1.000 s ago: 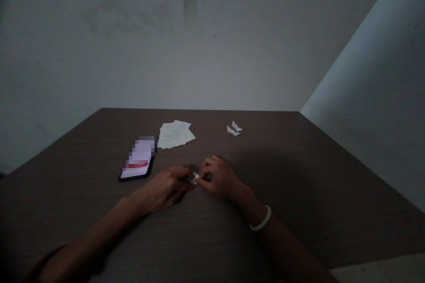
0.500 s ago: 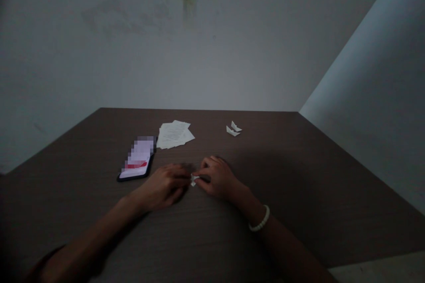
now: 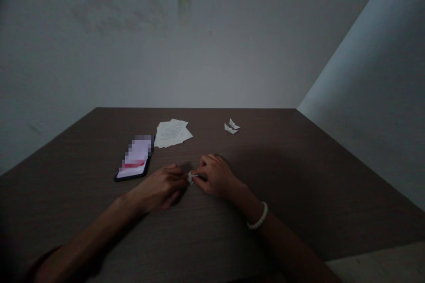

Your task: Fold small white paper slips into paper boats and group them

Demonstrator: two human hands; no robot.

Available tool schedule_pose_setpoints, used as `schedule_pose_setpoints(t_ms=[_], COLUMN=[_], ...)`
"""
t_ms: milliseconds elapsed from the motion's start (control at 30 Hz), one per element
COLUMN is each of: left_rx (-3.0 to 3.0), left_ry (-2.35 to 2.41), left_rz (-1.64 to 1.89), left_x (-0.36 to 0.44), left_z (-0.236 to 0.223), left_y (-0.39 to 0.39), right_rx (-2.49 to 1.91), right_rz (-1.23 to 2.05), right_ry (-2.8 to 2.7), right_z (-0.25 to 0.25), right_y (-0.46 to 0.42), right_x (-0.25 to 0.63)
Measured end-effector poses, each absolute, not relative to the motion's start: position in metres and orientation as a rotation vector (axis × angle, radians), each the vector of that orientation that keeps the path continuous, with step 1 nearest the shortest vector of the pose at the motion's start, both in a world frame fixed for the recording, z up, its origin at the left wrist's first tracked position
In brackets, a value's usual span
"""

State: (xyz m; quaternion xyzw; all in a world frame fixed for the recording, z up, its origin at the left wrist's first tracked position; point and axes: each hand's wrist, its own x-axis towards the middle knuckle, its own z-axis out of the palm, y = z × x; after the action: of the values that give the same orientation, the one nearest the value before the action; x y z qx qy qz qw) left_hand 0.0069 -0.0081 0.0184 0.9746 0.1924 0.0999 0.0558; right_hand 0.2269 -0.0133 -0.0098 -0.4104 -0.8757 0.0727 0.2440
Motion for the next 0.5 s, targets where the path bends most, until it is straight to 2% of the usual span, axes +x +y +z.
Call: schedule_pose_setpoints(t_ms=[500], left_rx=[2.877], left_ry=[0.45], left_rz=[0.376], left_x=[0.0097], left_z=[0.0227], left_y=[-0.0141], right_rx=[-1.147], right_rz=[0.23], right_ry=[-2.369], right_z=[-0.0105], right_y=[-0.0134], right_x=[0.2265])
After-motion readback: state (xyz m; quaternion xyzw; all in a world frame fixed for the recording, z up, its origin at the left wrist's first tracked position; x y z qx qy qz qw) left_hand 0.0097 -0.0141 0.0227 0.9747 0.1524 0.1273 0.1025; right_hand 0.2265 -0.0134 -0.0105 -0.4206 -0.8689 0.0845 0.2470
